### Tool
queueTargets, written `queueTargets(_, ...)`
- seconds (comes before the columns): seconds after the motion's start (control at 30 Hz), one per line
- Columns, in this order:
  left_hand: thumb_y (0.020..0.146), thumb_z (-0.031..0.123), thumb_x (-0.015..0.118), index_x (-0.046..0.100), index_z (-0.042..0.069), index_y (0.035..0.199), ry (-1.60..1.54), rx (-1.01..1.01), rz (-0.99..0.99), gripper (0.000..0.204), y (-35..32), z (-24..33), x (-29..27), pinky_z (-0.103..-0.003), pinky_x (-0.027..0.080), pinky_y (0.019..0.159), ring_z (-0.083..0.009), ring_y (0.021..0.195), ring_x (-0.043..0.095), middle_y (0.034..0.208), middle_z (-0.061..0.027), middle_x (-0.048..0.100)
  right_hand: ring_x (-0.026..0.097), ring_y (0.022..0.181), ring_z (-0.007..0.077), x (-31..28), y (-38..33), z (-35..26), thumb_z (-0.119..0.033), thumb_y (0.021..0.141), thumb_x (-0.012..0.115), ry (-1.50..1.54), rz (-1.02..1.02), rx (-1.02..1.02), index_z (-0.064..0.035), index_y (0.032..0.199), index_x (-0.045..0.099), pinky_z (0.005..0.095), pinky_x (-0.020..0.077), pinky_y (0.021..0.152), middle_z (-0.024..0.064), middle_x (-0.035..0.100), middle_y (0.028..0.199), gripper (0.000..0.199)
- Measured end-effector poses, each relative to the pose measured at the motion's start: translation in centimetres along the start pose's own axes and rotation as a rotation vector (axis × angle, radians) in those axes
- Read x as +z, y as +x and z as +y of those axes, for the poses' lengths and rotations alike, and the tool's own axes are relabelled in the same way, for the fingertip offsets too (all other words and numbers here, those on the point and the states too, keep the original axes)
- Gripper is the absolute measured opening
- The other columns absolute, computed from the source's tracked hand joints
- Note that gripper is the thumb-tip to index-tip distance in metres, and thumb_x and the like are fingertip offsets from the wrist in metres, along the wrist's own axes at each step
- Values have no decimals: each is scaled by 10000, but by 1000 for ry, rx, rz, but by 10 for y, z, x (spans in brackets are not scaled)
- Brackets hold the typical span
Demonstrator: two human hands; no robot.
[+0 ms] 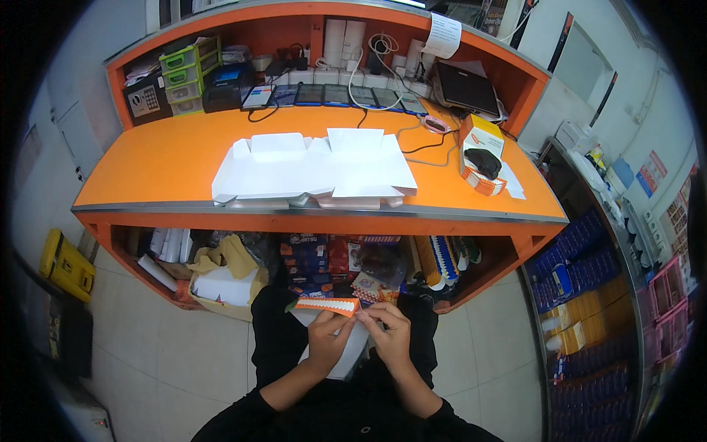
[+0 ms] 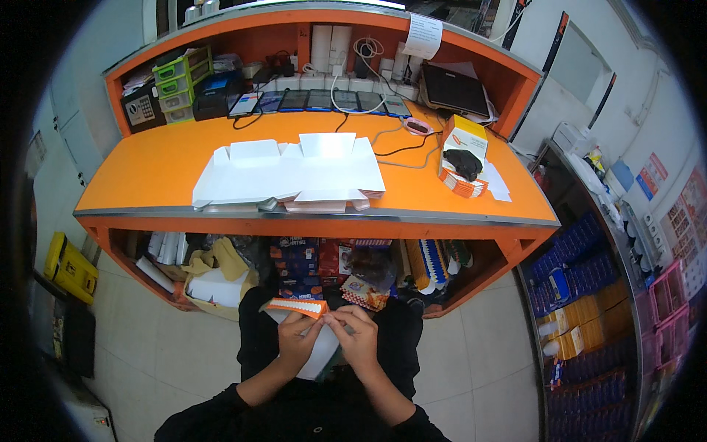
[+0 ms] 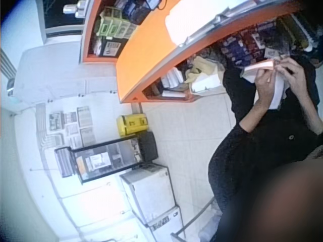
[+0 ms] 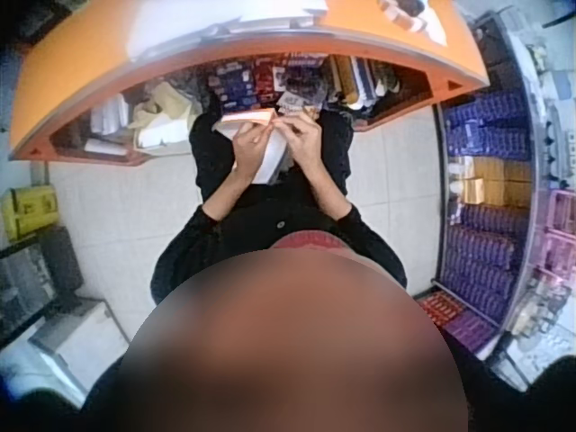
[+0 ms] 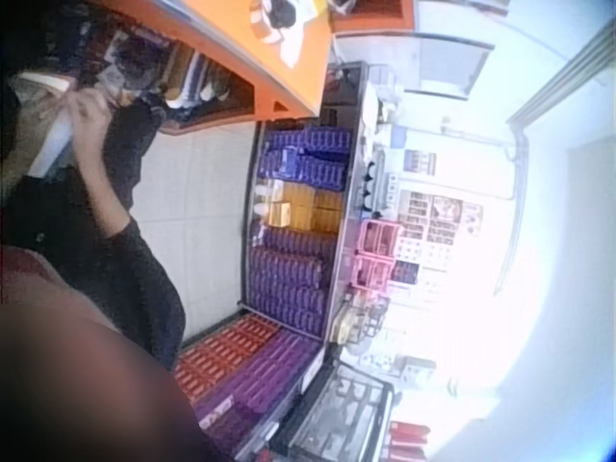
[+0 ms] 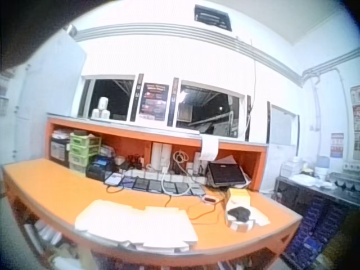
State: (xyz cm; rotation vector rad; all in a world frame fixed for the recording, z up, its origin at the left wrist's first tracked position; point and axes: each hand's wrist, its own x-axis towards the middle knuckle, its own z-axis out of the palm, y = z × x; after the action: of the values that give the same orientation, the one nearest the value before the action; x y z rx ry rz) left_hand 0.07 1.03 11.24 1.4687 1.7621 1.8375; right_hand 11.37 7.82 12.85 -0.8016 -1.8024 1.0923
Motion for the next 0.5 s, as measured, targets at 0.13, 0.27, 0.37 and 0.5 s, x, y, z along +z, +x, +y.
queueTargets(0.13, 771, 33, 668, 668, -30, 907, -43, -51, -108, 150, 1, -4, -5, -308, 451, 687, -216, 727, 606, 812, -147, 643, 587, 737, 138, -3, 2, 9, -78, 782, 691, 90, 15, 88, 5, 860, 691, 243, 454, 649, 71, 617, 824, 114)
queueTargets(0.27, 804, 46, 669, 668, -25, 941, -327, -260, -105, 155, -1, -2, -6, -245, 470, 678, -120, 748, 609, 839, -80, 667, 591, 775, 140, -3, -1, 11, -68, 791, 678, 269, -49, 99, 8, 869, 690, 249, 460, 678, 82, 623, 847, 109)
queueTargets(0.37, 799, 16, 669, 658, -43, 938, -517, -372, -33, 151, -2, -2, -5, -228, 488, 729, -112, 801, 620, 880, -82, 667, 579, 844, 132, -3, -1, 9, -21, 786, 672, 119, -99, -13, 26, 879, 682, 231, 450, 715, 95, 614, 919, 105)
queueTargets(0.5, 796, -12, 665, 650, -52, 929, -526, -407, -45, 140, -3, -7, -7, -239, 505, 784, -126, 849, 629, 917, -97, 661, 629, 876, 207, -4, 0, 0, 20, 775, 652, 344, -82, 291, -9, 978, 674, 282, 490, 776, 122, 644, 957, 206)
